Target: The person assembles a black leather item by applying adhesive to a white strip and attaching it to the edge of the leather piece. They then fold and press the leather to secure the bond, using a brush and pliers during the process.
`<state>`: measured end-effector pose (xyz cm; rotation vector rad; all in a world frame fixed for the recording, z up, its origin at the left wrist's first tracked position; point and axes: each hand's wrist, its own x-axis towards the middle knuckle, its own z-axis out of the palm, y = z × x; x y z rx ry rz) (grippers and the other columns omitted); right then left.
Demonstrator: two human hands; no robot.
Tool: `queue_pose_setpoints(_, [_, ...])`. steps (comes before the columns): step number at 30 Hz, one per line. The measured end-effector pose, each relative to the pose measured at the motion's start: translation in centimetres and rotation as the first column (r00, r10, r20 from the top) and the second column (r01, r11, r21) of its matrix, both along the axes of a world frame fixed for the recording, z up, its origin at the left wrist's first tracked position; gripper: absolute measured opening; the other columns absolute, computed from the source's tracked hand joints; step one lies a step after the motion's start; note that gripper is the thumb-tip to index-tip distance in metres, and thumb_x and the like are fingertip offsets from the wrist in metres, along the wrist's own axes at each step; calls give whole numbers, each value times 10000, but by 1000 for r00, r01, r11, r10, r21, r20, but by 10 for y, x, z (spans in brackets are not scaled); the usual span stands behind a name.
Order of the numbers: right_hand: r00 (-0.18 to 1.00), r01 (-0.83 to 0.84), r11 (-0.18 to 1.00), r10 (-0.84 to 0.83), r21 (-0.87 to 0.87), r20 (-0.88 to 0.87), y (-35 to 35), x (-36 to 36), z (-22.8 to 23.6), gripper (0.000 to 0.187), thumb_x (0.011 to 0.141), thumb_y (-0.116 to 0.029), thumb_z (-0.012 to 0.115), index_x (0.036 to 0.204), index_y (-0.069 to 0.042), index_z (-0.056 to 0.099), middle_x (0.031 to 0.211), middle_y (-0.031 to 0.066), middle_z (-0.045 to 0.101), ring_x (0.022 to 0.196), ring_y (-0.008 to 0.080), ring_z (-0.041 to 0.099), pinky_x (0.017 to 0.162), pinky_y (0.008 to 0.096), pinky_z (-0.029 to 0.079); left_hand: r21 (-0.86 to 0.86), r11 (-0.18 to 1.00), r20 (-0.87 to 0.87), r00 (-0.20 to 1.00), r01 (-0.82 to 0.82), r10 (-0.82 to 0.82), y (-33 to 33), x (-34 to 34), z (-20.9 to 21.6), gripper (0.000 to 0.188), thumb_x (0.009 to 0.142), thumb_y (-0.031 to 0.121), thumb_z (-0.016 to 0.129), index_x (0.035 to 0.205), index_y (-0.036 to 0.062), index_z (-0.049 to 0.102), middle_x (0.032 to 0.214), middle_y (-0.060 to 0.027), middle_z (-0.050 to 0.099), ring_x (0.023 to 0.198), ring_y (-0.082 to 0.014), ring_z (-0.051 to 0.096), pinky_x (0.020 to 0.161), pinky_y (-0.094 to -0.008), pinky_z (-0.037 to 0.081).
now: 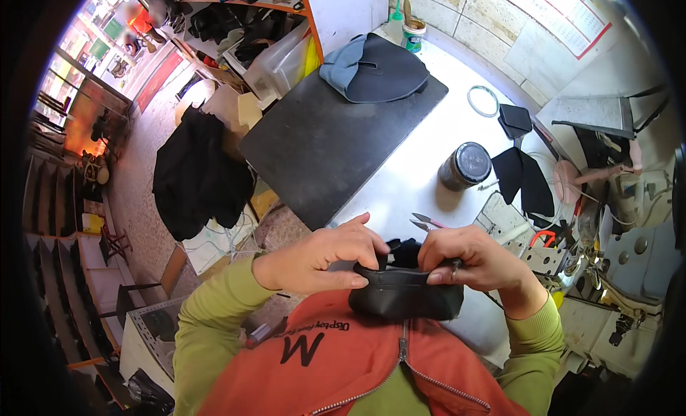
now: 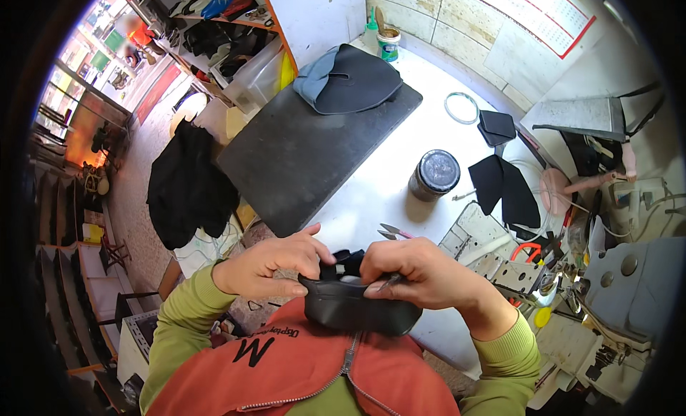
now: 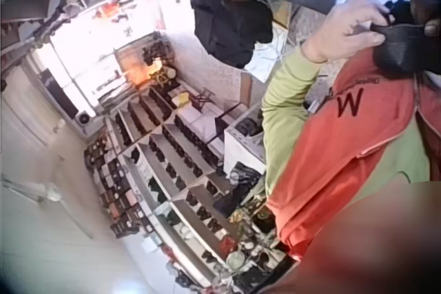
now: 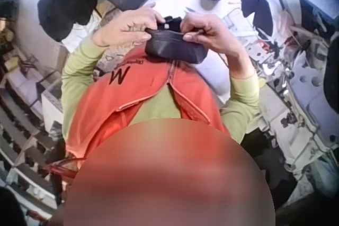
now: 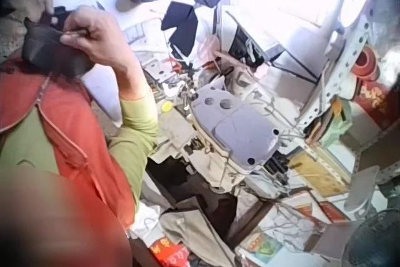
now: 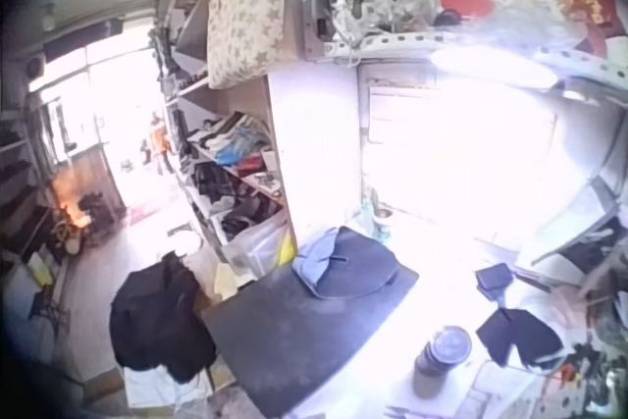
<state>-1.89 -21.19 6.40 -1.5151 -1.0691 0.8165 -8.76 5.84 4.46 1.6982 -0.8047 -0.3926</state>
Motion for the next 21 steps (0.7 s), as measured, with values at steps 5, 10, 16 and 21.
queue_pose_setpoints(5, [979,65,993,-44,-100,200,9,-5,23,274,756,-198,747,961,-57,633,842,63,623,727,264,620,624,323,480,-128,972,17,979,-197,201,-11,-10,12,121,821,74,644,934,40,619,796,-64,592,815,-263,591,1045,-500,339])
queue_pose_setpoints(10, [961,132,991,-127,-4,245,22,-20,41,197,748,-105,733,908,-68,624,823,67,589,708,274,601,608,328,467,-63,988,227,962,-139,150,-12,-10,46,170,797,109,679,946,38,642,735,-84,583,685,-285,565,761,-371,498])
queue_pose_setpoints(16, [936,265,963,-245,-48,253,19,-13,9,129,776,-97,702,866,-47,624,788,76,576,687,251,573,588,315,439,204,897,395,872,-392,291,-8,-16,38,227,785,123,694,998,54,662,645,-70,557,555,-231,547,508,-326,401])
queue_pose_setpoints(21, [931,279,956,-248,-85,266,27,-15,-10,124,781,-109,705,853,-45,627,797,74,576,704,236,577,595,311,438,318,841,215,897,-438,386,-13,-15,24,129,769,77,709,866,40,630,644,-69,536,542,-200,539,501,-278,406])
